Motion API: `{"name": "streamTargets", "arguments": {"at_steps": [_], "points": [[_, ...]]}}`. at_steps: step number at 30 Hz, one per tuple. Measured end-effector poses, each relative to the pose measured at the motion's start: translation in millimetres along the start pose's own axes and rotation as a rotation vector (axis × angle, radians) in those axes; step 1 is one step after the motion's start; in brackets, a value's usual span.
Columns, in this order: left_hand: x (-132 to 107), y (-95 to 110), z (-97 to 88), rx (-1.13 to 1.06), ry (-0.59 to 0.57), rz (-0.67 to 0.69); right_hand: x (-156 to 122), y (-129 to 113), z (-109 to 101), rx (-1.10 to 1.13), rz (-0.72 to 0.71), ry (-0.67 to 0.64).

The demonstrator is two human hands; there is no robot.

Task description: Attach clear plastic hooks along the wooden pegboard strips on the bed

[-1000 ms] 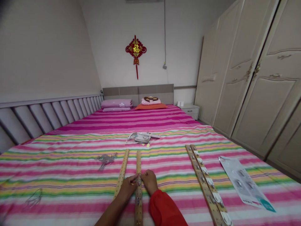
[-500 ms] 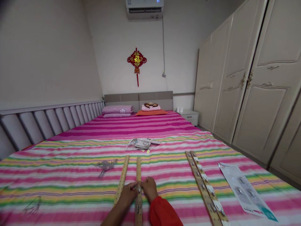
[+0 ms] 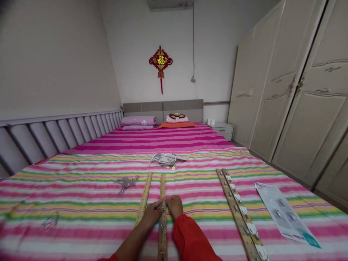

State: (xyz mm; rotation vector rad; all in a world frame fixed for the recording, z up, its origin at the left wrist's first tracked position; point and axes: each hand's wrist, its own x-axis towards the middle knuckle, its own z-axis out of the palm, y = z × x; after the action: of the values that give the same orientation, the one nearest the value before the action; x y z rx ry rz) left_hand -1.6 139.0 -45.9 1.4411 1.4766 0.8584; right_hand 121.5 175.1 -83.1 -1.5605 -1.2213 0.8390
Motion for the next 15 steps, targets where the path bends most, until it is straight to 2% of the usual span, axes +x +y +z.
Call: {"name": "streamTargets", "arguments": {"at_steps": [5, 11, 15], "points": [[-3.1, 2.2, 0.4, 0.019, -0.003, 0.003, -3.6, -2.8, -4.3, 0.013, -0.030, -0.017], [1.0, -1.9, -2.5, -0.038, -0.063, 0.025, -7.6, -0.2, -7.9, 0.106, -0.007, -0.069], [-1.5, 1.4, -6.6, 0.008, -0.082, -0.021, -10.7, 0.6, -9.5, 0.171, 0.013, -0.083]]}}
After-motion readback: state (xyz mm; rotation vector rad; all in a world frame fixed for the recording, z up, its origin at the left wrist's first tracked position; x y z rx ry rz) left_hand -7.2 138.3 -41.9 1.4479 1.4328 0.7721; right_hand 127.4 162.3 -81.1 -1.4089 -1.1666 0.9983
